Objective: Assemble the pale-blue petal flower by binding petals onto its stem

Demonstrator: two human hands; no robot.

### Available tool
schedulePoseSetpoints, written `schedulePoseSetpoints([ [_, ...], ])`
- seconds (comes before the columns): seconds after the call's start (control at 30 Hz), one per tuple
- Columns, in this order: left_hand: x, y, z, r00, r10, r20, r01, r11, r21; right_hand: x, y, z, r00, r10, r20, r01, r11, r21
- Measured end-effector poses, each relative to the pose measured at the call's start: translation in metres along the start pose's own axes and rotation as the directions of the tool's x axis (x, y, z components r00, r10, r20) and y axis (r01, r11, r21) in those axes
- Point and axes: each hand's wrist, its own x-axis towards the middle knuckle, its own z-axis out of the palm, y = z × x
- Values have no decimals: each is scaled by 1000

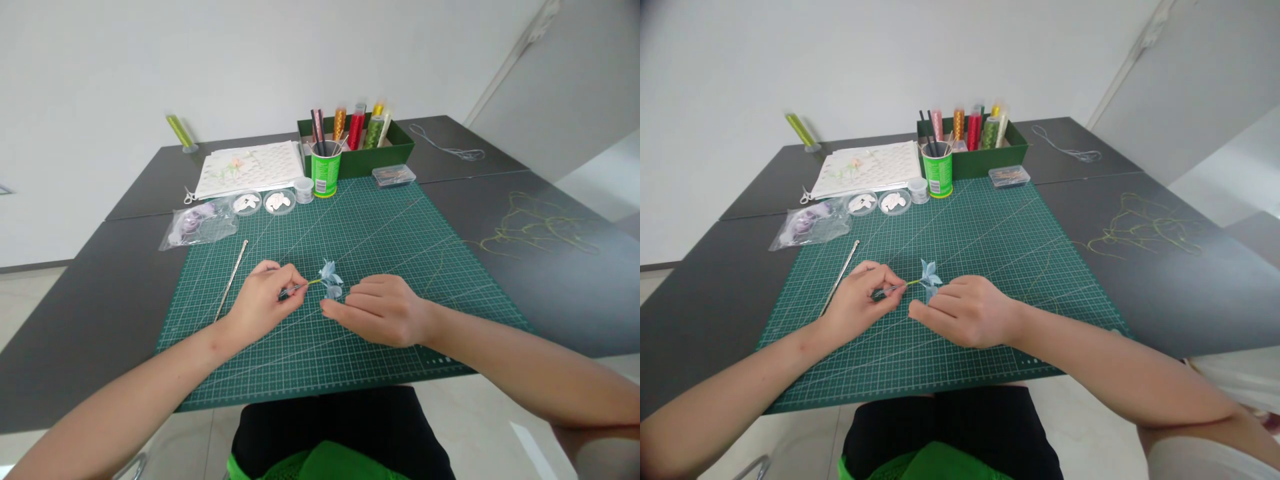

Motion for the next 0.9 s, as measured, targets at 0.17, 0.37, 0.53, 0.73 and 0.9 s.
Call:
schedulePoseSetpoints([
  [0.17, -4, 1, 2, 989, 113, 99, -110, 993, -44, -1, 4, -2, 996, 58, -64, -60, 998, -24],
  [0.37, -9, 16, 1, 959, 226, 172, -192, 962, -193, -1, 11, 0, 975, 208, -83, -201, 976, 86],
  [0.53, -12, 24, -1, 959, 245, 145, -202, 944, -260, -2, 15, 7, 942, 337, -7, -328, 921, 208],
  [0.73, -14, 23, -3, 967, 242, 85, -205, 930, -306, -6, 18, 18, 891, 425, 158, -453, 831, 323],
  [0.9, -12, 25, -6, 974, 225, -24, -221, 921, -320, -8, 17, 22, 866, 419, 272, -496, 781, 379],
])
